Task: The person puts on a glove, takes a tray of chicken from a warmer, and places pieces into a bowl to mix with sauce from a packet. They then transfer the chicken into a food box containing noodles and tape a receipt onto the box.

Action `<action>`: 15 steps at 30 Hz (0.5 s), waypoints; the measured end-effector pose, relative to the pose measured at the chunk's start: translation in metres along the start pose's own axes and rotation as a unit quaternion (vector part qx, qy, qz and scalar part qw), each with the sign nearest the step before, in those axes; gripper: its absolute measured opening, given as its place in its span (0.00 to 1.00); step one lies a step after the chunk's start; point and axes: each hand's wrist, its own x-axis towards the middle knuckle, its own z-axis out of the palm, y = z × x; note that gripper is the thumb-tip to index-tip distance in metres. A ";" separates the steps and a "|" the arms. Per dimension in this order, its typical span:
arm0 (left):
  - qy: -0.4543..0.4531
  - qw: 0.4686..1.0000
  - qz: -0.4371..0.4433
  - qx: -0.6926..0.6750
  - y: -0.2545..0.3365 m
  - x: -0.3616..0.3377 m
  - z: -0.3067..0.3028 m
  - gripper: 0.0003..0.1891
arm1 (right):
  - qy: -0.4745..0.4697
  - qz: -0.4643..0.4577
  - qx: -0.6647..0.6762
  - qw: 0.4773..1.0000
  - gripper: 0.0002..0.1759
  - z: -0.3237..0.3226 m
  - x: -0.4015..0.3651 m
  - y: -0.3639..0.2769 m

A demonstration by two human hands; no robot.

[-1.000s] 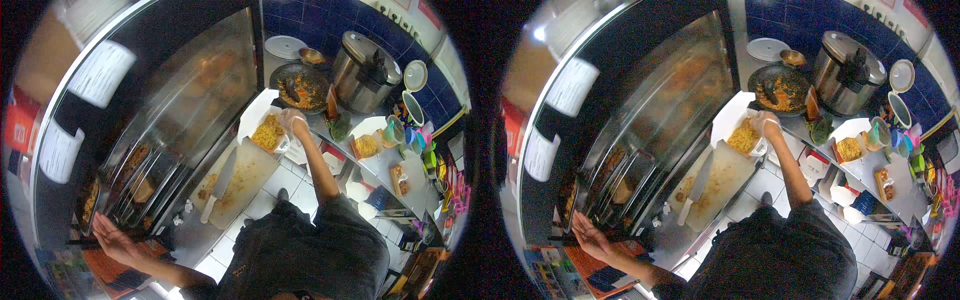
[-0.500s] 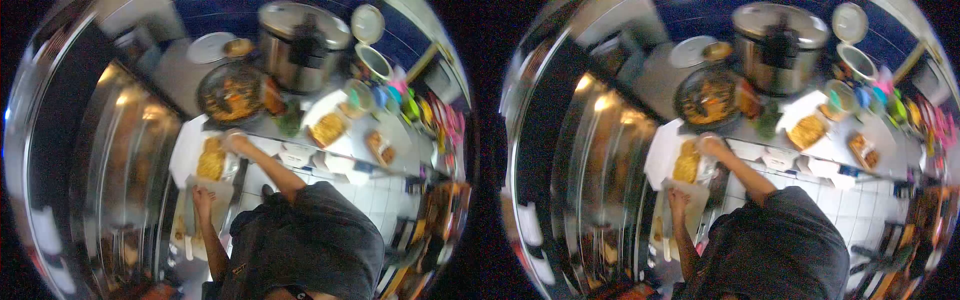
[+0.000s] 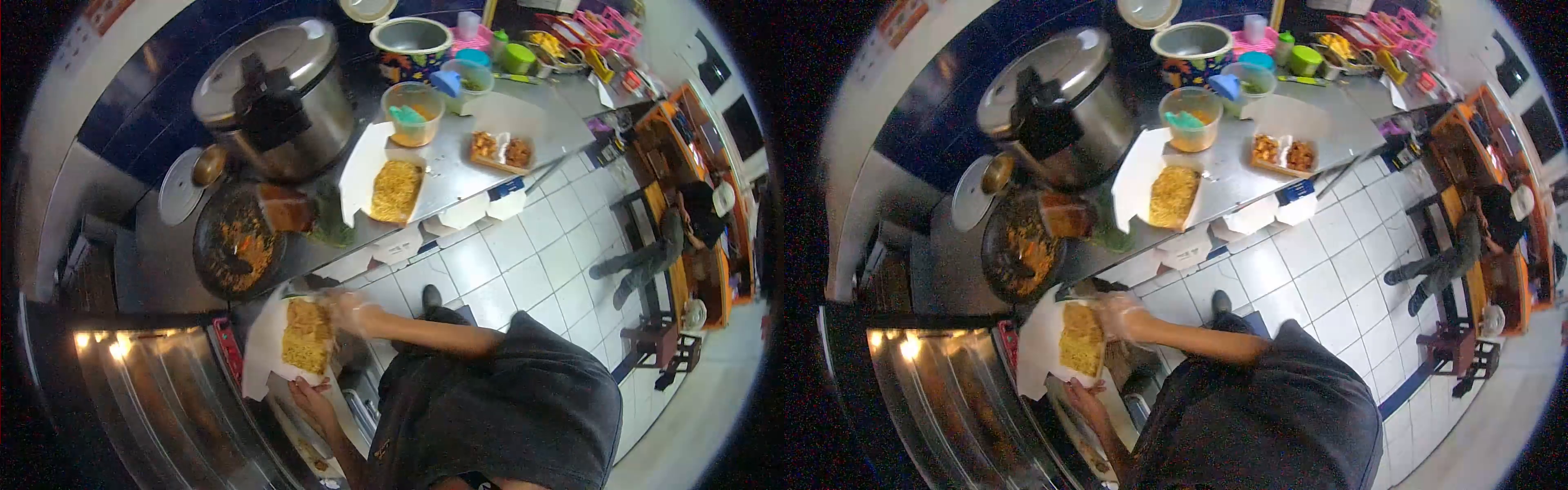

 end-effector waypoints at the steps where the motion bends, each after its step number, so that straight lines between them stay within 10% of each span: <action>1: -0.048 0.997 0.055 0.000 0.004 -0.005 0.016 0.28 | 0.027 0.015 0.028 0.999 0.18 -0.019 -0.017 0.021; 6: -0.372 0.912 0.157 -0.066 0.035 -0.033 0.134 0.27 | 0.222 0.171 0.268 0.922 0.19 -0.164 -0.121 0.080; 8: -0.428 0.882 0.198 -0.025 0.069 -0.050 0.195 0.27 | 0.355 0.162 0.135 0.911 0.20 -0.212 -0.163 0.131; 12: -0.422 0.890 0.167 -0.043 0.058 -0.046 0.296 0.27 | 0.464 0.246 0.037 0.850 0.32 -0.326 -0.249 0.229; 15: -0.309 0.938 -0.012 -0.154 0.034 -0.037 0.341 0.24 | 0.552 0.235 0.082 0.796 0.33 -0.405 -0.320 0.358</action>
